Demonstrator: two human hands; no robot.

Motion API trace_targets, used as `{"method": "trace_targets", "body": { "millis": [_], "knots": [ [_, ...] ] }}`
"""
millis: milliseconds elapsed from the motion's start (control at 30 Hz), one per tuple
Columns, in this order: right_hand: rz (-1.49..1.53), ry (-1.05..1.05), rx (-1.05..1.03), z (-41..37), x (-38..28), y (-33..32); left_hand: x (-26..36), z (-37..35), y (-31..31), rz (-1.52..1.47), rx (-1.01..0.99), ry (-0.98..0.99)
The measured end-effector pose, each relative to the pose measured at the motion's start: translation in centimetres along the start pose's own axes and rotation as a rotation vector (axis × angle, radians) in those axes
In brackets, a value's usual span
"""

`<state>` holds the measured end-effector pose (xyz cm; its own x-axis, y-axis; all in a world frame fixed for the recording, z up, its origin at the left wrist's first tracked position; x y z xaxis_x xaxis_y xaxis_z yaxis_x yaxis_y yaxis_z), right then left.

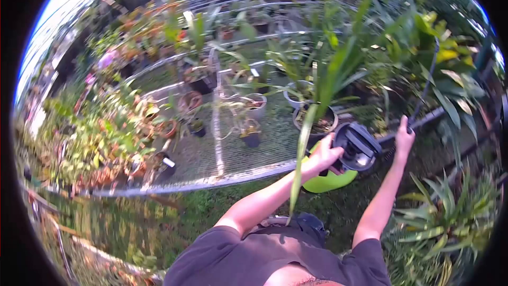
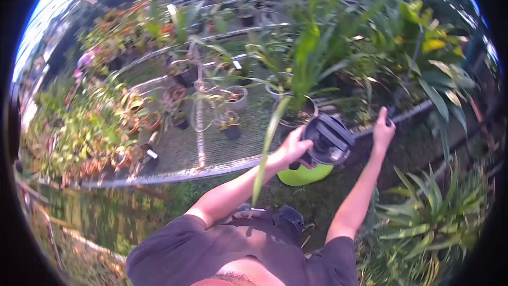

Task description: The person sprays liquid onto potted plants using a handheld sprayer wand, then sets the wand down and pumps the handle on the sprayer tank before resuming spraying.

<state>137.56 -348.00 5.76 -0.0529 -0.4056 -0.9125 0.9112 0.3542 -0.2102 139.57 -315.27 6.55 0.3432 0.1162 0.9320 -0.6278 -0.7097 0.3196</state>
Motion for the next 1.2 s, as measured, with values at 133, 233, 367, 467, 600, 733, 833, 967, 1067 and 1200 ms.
{"method": "trace_targets", "body": {
  "millis": [133,233,367,467,600,733,833,967,1067,1200],
  "knots": [
    [-0.247,0.096,-0.141,3.2,1.0,-3.9,-1.2,4.6,3.9,-0.065,-0.026,-0.023],
    [-0.339,0.127,0.059,5.3,0.6,-6.8,-1.7,8.7,6.7,-0.116,-0.109,-0.037],
    [-0.368,0.146,0.015,7.1,0.4,-10.2,-1.0,12.6,10.4,-0.136,-0.206,-0.032],
    [-0.411,0.214,0.017,8.8,1.7,-12.4,-0.9,14.6,12.7,-0.137,-0.209,-0.014],
    [-0.391,0.318,0.021,8.0,1.2,-13.5,-1.0,16.1,14.5,-0.081,-0.221,0.005],
    [-0.439,0.235,0.030,6.6,2.4,-14.2,-1.5,16.2,14.6,-0.087,-0.265,-0.022],
    [-0.424,0.335,0.061,4.1,0.7,-14.7,-1.9,15.8,13.4,-0.103,-0.289,-0.021],
    [-0.473,0.345,0.078,-1.5,1.0,-14.0,-2.3,14.4,11.5,-0.090,-0.324,-0.082],
    [-0.437,0.428,0.029,-6.3,1.5,-13.9,-3.6,13.0,9.7,-0.101,-0.313,-0.116],
    [-0.397,0.457,0.187,-11.4,2.3,-12.7,-4.6,11.5,8.1,-0.073,-0.369,-0.127]
  ]
}}
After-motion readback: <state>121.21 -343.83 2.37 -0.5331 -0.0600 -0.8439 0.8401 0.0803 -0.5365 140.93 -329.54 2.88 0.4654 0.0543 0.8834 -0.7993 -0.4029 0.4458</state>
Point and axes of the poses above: each hand's wrist, its own z-axis towards the middle knuckle, its own y-axis out of the palm, x = y × z, the point moved 2 cm from there along z, towards the middle knuckle, and after that the axes turned 3 degrees about -y, right-handed, at the moved point
